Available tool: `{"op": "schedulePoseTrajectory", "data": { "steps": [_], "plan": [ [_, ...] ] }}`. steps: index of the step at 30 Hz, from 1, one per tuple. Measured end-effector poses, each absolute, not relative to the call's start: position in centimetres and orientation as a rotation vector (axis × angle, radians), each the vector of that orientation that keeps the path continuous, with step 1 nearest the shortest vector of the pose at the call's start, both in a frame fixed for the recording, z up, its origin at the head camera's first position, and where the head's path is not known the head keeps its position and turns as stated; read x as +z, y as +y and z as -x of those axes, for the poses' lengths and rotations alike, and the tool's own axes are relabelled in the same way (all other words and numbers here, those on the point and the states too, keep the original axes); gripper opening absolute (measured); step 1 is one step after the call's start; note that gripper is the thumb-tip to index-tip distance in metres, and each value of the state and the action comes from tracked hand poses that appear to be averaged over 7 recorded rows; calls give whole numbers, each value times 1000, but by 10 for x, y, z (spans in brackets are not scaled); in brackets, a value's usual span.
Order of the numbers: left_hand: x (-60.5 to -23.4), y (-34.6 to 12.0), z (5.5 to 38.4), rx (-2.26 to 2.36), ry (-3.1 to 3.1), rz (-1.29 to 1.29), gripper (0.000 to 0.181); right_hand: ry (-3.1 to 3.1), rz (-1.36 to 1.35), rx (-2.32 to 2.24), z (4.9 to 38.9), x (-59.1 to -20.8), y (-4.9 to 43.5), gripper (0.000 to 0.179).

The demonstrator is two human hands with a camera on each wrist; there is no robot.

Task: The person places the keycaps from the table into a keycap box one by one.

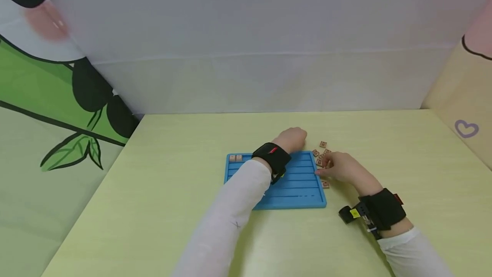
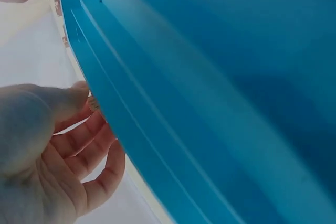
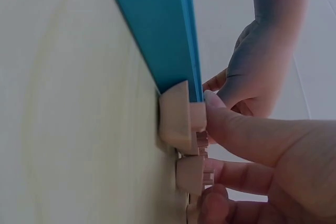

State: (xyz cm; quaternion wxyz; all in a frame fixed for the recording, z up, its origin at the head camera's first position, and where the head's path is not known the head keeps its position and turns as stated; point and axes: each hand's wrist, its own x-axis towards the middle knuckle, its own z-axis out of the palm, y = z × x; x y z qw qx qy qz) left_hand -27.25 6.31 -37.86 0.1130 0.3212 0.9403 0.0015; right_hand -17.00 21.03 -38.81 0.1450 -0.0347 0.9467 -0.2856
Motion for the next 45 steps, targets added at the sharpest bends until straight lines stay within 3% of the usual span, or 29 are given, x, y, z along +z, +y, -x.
{"op": "schedulePoseTrajectory", "data": {
  "steps": [17, 27, 33, 45],
  "plan": [
    [-356, 48, 270, 166, 2758, -980, 18, 2737, 119, -817, 169, -389, 211, 25],
    [-341, -7, 273, 559, 2745, -954, 26, 2747, 154, -821, 168, -388, 211, 25],
    [-344, -46, 258, 769, 2772, -865, 32, 2747, 141, -816, 169, -389, 214, 24],
    [-351, -87, 227, 1051, 2826, -815, 21, 2745, 147, -813, 167, -388, 216, 25]
  ]
}}
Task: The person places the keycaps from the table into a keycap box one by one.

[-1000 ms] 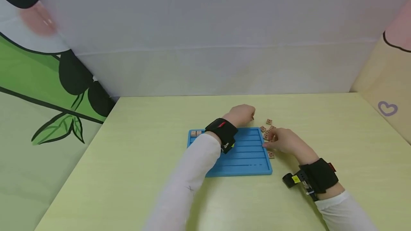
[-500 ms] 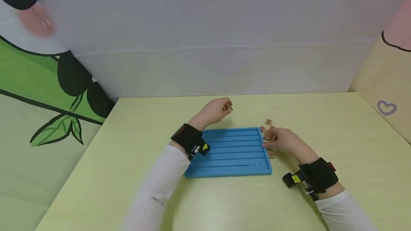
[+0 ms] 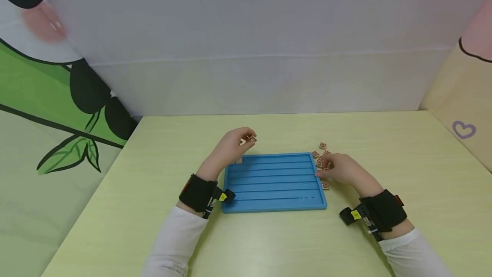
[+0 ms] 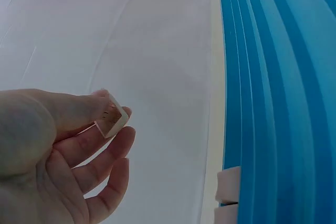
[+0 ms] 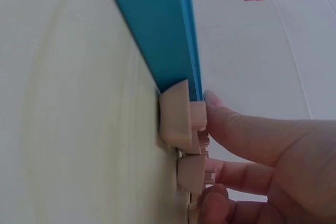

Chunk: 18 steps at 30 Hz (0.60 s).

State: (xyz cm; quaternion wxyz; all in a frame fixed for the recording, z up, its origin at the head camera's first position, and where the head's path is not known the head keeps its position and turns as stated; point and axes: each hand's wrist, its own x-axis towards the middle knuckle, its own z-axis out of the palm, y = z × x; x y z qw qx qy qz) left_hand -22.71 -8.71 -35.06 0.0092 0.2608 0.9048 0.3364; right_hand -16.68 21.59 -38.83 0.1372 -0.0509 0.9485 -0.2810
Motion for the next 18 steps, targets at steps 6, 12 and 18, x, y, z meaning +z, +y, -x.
{"op": "schedulePoseTrajectory", "data": {
  "steps": [6, 12, 18],
  "plan": [
    [-358, -100, 226, 1103, 2830, -720, 19, 2726, 158, -831, 166, -390, 214, 25],
    [-361, -103, 232, 1190, 2803, -677, 30, 2727, 170, -824, 168, -390, 217, 24],
    [-362, -101, 234, 1236, 2794, -695, 30, 2731, 169, -813, 170, -389, 219, 25]
  ]
}}
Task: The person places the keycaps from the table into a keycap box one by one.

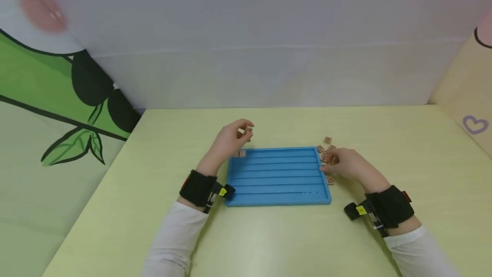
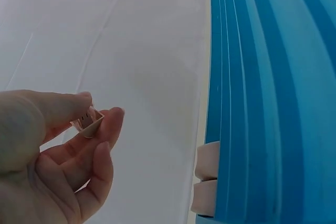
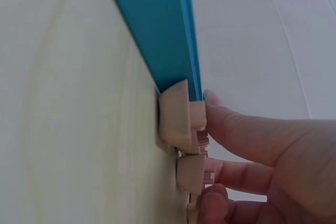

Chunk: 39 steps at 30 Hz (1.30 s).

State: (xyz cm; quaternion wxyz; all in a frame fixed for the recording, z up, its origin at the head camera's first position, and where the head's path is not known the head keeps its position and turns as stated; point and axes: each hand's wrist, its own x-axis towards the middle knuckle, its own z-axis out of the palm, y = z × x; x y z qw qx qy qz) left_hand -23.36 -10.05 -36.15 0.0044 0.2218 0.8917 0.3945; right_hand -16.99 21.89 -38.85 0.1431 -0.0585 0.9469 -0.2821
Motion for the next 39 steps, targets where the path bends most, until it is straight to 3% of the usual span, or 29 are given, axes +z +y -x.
{"op": "schedulePoseTrajectory", "data": {
  "steps": [27, 39],
  "plan": [
    [-347, -93, 220, 1231, 2782, -755, 42, 2745, 156, -798, 171, -390, 219, 26],
    [-342, -86, 212, 990, 2941, -877, 30, 2747, 177, -813, 170, -389, 220, 24]
  ]
}}
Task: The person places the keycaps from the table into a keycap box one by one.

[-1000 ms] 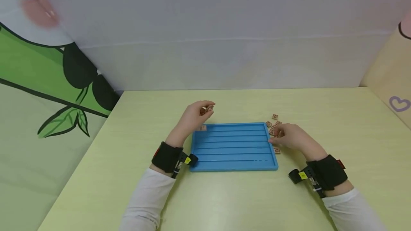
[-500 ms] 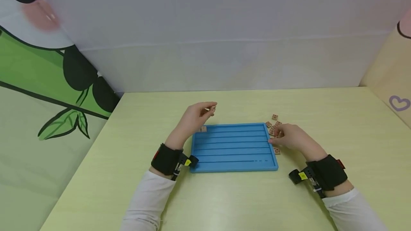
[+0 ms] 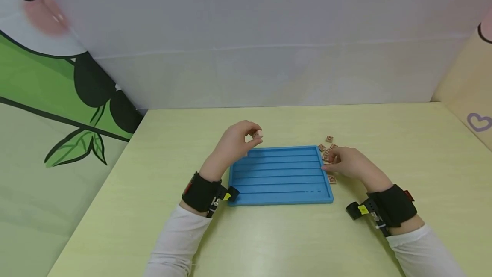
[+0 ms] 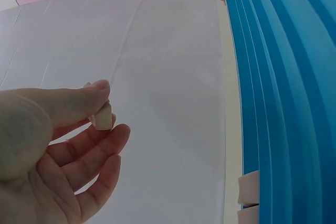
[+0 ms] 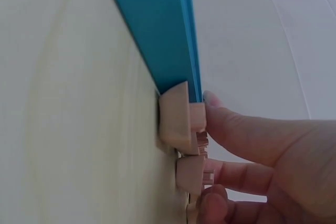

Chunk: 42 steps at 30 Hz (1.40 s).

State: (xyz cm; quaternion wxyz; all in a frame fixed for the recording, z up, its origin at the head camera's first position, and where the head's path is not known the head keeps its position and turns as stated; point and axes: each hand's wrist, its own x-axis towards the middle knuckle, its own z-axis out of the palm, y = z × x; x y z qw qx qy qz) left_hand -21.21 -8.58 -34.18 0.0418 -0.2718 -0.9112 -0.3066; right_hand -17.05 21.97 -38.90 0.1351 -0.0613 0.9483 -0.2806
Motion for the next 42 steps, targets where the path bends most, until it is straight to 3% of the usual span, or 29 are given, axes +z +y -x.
{"op": "schedulePoseTrajectory", "data": {
  "steps": [28, 42],
  "plan": [
    [-349, -101, 212, -916, -2913, 961, 25, 2735, 127, -842, 155, -390, 213, 25],
    [-357, -83, 225, -342, -3016, 1088, 16, 2746, 137, -837, 162, -394, 215, 26]
  ]
}}
